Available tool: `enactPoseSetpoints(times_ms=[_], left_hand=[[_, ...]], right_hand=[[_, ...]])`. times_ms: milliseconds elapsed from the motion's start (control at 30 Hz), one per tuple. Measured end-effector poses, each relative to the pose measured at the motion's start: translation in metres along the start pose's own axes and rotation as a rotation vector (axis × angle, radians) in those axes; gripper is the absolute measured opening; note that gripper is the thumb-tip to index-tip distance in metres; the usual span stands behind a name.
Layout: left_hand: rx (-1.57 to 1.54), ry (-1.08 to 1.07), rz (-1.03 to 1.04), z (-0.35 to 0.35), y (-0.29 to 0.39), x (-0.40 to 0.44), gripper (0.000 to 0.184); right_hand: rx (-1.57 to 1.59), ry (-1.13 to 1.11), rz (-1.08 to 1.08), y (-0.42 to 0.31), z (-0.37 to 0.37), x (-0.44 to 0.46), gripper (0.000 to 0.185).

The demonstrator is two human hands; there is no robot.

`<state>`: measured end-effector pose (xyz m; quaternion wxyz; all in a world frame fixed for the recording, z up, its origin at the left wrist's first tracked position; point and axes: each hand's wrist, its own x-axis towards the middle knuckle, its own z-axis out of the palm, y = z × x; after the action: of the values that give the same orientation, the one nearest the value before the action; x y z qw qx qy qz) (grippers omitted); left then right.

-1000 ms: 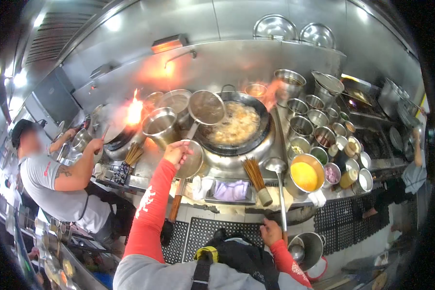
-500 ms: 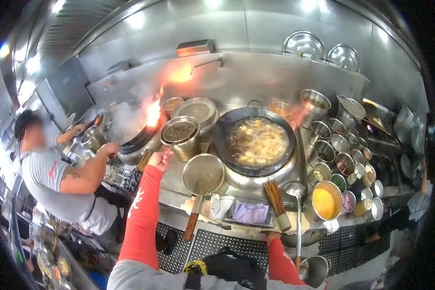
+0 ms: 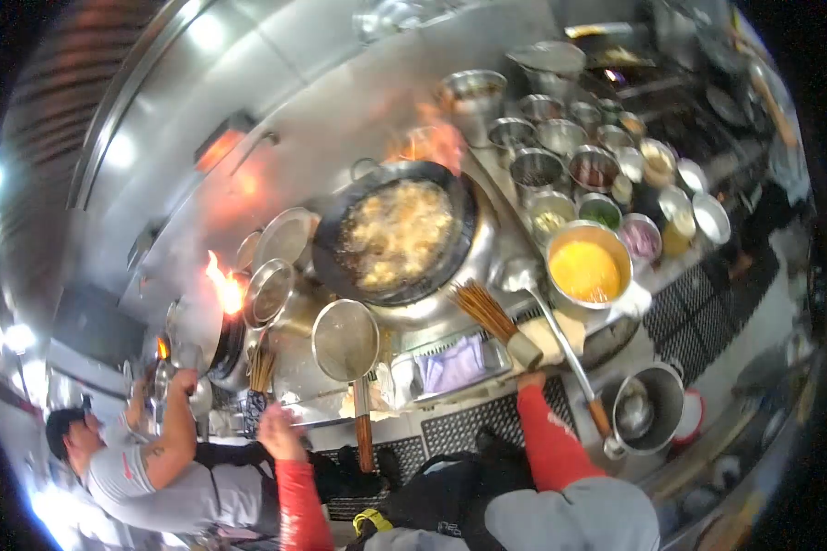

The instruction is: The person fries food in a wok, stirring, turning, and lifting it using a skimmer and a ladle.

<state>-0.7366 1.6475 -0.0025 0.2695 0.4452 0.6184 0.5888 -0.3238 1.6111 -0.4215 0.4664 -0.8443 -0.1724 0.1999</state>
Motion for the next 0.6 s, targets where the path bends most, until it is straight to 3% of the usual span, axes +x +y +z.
enactPoseSetpoints(times_ms=[33, 100, 133, 200, 267, 300, 467, 533, 567, 600], left_hand=[[0.041, -0.138, 0.019, 0.011, -0.005, -0.024, 0.023], [0.128, -0.416, 0.001, 0.038, -0.004, -0.066, 0.024], [0.18, -0.549, -0.032, 0.05, 0.0, -0.086, 0.025], [0.219, -0.718, -0.038, 0.066, -0.014, -0.11, 0.022], [0.229, -0.84, -0.112, 0.084, -0.004, -0.135, 0.023], [0.235, -0.897, -0.148, 0.092, 0.002, -0.144, 0.024], [0.321, -1.061, -0.087, 0.118, 0.01, -0.174, 0.021], [0.319, -1.098, -0.073, 0.123, 0.006, -0.179, 0.021], [0.327, -1.111, -0.053, 0.126, 0.005, -0.183, 0.021], [0.337, -1.122, -0.035, 0.127, 0.004, -0.187, 0.02]], right_hand=[[0.095, 0.056, -0.005, -0.007, -0.004, 0.003, 0.026], [0.283, 0.168, -0.03, -0.024, -0.013, 0.009, 0.042], [0.054, 0.374, -0.248, 0.01, 0.013, 0.025, 0.042], [-0.194, -0.051, -0.108, 0.06, 0.047, 0.027, 0.021], [-0.25, -0.222, 0.075, 0.029, 0.02, 0.03, 0.018], [-0.09, -0.103, 0.105, 0.008, 0.002, 0.02, 0.016], [-0.584, -0.489, -0.159, 0.107, 0.087, 0.05, 0.04], [-0.938, -0.647, -0.386, 0.082, 0.085, 0.058, 0.044], [-0.937, -0.704, -0.228, 0.002, -0.003, 0.04, 0.043], [-0.88, -0.638, -0.198, 0.001, -0.003, 0.038, 0.043]])
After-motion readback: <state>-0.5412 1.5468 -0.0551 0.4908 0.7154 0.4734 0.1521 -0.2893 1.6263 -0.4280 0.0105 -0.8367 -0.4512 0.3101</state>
